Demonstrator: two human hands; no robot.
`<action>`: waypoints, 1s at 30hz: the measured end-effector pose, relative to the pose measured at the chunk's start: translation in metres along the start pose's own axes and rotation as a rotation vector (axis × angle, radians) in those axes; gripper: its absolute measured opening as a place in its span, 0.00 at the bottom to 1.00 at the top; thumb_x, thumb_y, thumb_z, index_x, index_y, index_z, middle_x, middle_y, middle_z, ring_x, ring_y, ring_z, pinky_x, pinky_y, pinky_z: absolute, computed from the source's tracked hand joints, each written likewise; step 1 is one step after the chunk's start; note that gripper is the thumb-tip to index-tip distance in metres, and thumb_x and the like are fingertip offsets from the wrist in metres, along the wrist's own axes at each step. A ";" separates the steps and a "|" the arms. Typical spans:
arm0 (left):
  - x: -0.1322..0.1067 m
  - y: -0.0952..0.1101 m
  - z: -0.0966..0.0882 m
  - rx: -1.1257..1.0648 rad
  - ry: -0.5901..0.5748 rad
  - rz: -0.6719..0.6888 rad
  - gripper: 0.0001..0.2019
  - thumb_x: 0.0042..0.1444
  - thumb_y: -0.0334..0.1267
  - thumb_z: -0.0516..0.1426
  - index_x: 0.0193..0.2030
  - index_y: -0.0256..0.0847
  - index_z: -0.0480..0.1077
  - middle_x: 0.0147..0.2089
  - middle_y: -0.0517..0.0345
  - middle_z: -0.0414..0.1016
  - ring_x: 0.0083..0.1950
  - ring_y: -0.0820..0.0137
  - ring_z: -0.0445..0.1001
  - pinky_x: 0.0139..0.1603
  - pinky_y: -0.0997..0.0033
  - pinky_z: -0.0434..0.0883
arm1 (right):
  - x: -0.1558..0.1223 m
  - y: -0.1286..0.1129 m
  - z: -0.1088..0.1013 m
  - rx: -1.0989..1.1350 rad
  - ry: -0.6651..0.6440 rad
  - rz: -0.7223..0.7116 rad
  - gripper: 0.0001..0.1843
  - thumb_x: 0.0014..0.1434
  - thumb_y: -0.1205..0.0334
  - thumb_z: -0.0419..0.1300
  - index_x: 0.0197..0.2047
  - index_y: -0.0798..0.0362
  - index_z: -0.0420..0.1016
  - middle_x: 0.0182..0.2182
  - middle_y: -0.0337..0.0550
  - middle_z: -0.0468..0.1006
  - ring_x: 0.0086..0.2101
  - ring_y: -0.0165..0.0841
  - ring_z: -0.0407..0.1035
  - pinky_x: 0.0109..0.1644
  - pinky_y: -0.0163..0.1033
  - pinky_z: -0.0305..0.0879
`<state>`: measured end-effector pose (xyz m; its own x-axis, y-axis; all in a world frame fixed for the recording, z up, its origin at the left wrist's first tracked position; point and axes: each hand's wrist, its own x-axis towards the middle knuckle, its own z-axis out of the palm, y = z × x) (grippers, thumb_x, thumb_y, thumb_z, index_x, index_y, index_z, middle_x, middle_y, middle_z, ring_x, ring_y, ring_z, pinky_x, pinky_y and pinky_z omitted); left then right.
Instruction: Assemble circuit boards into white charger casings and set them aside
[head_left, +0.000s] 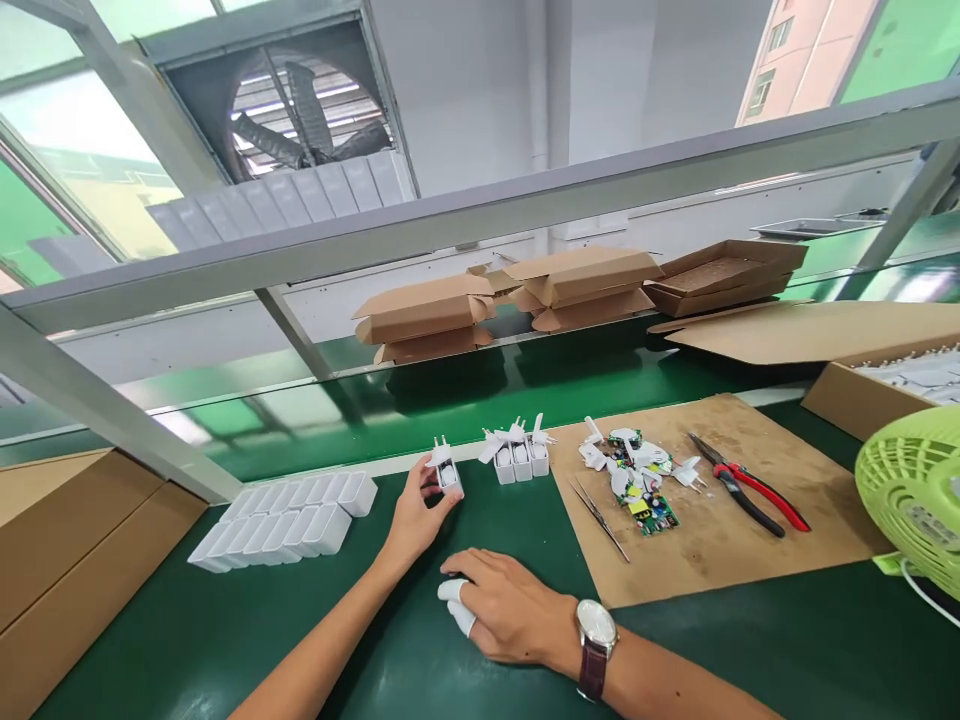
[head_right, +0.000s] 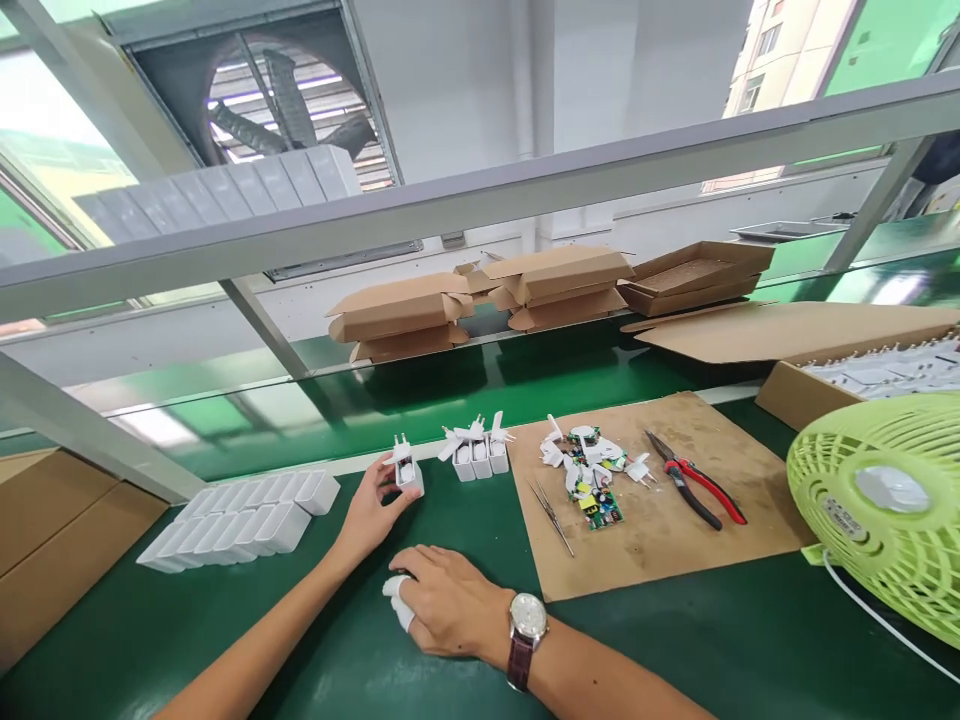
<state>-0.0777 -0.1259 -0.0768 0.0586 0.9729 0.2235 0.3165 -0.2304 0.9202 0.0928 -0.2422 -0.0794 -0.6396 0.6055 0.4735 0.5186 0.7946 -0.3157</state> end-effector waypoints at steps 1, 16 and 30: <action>0.005 0.001 0.006 0.006 -0.009 0.006 0.36 0.47 0.46 0.69 0.62 0.42 0.65 0.58 0.43 0.76 0.52 0.58 0.79 0.53 0.55 0.77 | 0.000 0.000 0.001 -0.019 -0.025 0.000 0.08 0.60 0.69 0.60 0.44 0.57 0.77 0.52 0.55 0.78 0.46 0.41 0.74 0.51 0.45 0.74; 0.006 0.019 0.049 0.030 -0.066 0.110 0.29 0.65 0.55 0.57 0.66 0.39 0.61 0.57 0.42 0.76 0.57 0.60 0.78 0.53 0.58 0.78 | 0.006 -0.001 -0.001 -0.035 -0.105 0.023 0.11 0.57 0.69 0.60 0.44 0.55 0.78 0.54 0.52 0.78 0.48 0.41 0.73 0.54 0.43 0.71; 0.004 0.018 -0.118 1.028 0.240 0.516 0.09 0.59 0.45 0.61 0.39 0.43 0.77 0.57 0.40 0.76 0.68 0.40 0.64 0.62 0.32 0.66 | -0.001 0.001 -0.004 -0.008 -0.042 0.007 0.09 0.56 0.75 0.59 0.38 0.54 0.76 0.51 0.52 0.78 0.44 0.40 0.72 0.50 0.45 0.71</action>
<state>-0.1832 -0.1285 -0.0211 0.2581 0.7147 0.6501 0.9294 -0.3674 0.0350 0.0959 -0.2421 -0.0767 -0.6589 0.6128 0.4362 0.5278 0.7899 -0.3123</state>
